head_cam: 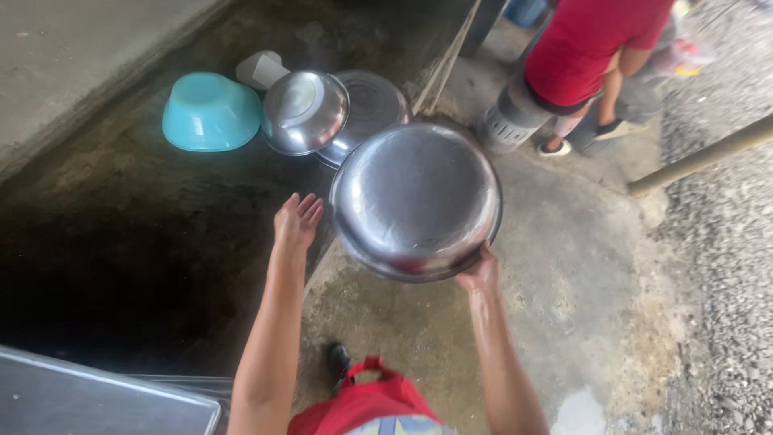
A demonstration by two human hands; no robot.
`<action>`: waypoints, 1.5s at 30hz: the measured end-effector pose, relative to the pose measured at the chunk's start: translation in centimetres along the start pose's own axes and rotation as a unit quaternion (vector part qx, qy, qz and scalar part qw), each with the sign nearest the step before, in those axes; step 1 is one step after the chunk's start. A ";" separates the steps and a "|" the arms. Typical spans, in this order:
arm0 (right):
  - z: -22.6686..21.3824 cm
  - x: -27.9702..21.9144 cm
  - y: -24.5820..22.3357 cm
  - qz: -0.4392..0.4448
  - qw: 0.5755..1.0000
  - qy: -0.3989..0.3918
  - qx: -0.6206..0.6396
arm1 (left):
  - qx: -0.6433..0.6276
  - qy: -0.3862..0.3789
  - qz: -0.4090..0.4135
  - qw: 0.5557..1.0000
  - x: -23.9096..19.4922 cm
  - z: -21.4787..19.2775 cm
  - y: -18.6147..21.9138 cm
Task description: The person washes a metal bowl, a metal food tray, and a metal food chopper using a yellow sponge and running water from a tap. The person scrubs each item and rinses it under the tap before placing it aside.
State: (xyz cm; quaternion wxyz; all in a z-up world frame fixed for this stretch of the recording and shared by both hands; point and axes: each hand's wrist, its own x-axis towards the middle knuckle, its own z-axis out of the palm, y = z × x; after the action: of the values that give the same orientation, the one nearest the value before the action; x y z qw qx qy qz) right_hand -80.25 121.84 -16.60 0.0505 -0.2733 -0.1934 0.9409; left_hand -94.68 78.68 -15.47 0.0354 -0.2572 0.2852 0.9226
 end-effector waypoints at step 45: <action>34.1 25.3 7.6 -0.425 0.502 -0.408 -0.633 | -0.152 0.121 0.122 0.973 18.1 7.9 -3.6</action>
State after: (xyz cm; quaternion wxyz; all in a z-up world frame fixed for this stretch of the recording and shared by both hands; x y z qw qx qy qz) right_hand -119.80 108.40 -5.63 0.1732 0.2974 -0.8294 0.4400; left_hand -113.18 84.52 -20.64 -0.1518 -0.3326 0.1732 0.9145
